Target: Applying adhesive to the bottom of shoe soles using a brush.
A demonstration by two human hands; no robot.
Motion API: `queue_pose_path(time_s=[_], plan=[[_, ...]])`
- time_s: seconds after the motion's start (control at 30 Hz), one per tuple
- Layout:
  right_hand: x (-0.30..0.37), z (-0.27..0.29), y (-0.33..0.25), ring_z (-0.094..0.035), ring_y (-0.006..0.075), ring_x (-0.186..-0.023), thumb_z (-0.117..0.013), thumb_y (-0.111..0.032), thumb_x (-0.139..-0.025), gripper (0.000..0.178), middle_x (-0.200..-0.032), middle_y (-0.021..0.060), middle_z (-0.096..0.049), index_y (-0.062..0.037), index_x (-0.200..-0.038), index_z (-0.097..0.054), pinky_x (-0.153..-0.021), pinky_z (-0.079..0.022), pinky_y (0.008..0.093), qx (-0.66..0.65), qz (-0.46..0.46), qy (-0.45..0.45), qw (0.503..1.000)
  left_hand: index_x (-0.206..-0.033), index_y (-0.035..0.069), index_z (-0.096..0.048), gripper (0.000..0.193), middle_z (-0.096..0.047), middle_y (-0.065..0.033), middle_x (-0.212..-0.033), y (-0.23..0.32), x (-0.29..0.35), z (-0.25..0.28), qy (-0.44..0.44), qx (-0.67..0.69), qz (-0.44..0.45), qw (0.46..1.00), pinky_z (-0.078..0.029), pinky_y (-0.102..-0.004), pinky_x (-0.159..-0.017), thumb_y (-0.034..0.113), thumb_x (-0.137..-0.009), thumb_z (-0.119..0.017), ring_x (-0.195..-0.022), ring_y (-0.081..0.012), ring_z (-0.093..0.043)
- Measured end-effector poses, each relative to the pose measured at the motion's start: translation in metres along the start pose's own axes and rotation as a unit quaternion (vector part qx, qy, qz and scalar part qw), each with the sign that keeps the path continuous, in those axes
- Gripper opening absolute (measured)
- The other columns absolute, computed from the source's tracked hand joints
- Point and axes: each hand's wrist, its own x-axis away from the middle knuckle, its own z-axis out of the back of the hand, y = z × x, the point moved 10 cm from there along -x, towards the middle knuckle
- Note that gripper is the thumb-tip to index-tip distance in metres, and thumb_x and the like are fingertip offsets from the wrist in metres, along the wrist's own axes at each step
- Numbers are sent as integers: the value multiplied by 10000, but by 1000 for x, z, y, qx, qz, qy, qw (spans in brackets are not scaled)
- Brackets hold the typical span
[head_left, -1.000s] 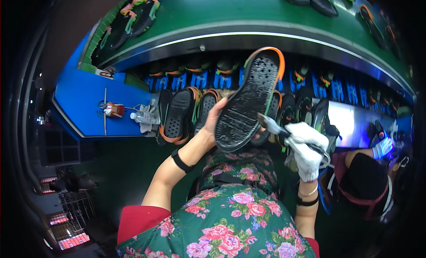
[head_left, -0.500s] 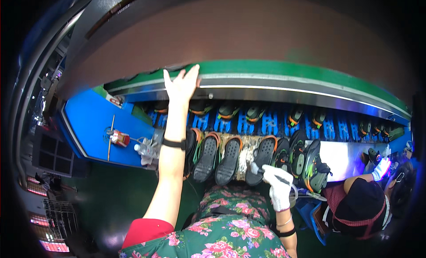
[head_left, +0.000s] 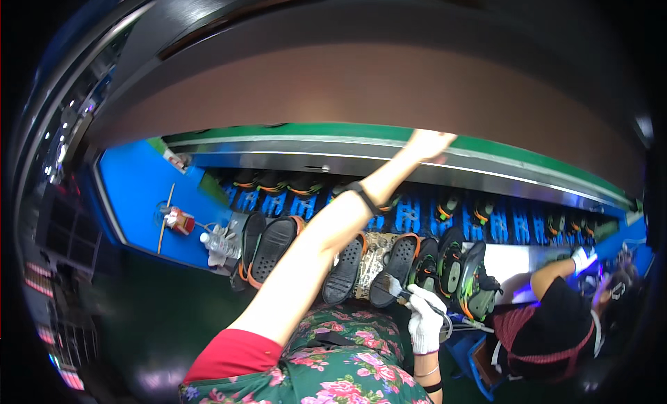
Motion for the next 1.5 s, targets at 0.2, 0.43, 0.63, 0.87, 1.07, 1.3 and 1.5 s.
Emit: queue_pose_path(time_s=[0.2,0.43,0.63,0.87,1.07,1.3,1.5], plan=[[19,29,-1,-691,172,-878,-668,19,-854,321,-1091,146,-729,92,-1166,-683,-721,-557,239,34,7,29,999,-1009,34,-592,157,-603,-186,-962,-4,-17,-1,247,-17,-77,966,-501,-473,-724,105,-880,-647,-854,-346,-612],[54,-30,-59,-618,205,-956,-447,-186,-1058,467,-1154,122,-623,-90,-1514,-414,-964,-536,459,585,293,-178,735,-960,49,-506,250,-491,-74,-1053,-27,93,84,213,127,-94,964,-514,-324,-768,92,-875,-737,-912,-186,-574],[24,1,-57,-597,155,-1082,-618,-161,-996,669,-1311,97,-600,-32,-1576,-309,-742,-513,286,142,21,-101,985,-1059,83,-496,251,-588,-45,-1128,-16,266,222,438,129,-106,883,-451,-250,-783,90,-896,-687,-903,-104,-512],[-13,-30,-65,-610,138,-1048,-656,-127,-954,581,-1347,116,-598,-5,-1449,-379,-748,-518,244,-460,-125,-174,862,-1203,50,-630,221,-655,4,-1071,-76,343,264,479,185,-31,857,-473,-258,-937,91,-993,-573,-1031,-79,-596],[-41,-35,-48,-609,132,-1000,-678,-44,-929,382,-1324,106,-592,13,-1297,-590,-796,-533,220,-67,17,-172,983,-1007,40,-732,194,-700,16,-921,-133,320,119,170,268,182,931,-505,-268,-824,225,-958,-704,-904,-77,-623],[4,-115,-59,-673,192,-825,-679,-27,-861,242,-1075,159,-701,58,-1087,-706,-697,-574,277,25,37,-150,988,-1117,16,-738,391,-764,-86,-1061,-140,352,-1,44,498,347,793,-538,-352,-968,370,-959,-690,-1016,-181,-704],[11,-130,-91,-710,171,-882,-668,69,-887,222,-1069,123,-759,0,-1075,-761,-739,-583,289,257,184,-192,929,-1571,-4,-334,1155,-463,-330,-1501,-54,399,-75,-170,814,239,502,-406,-568,-1143,907,-861,-340,-1338,-475,-525]])
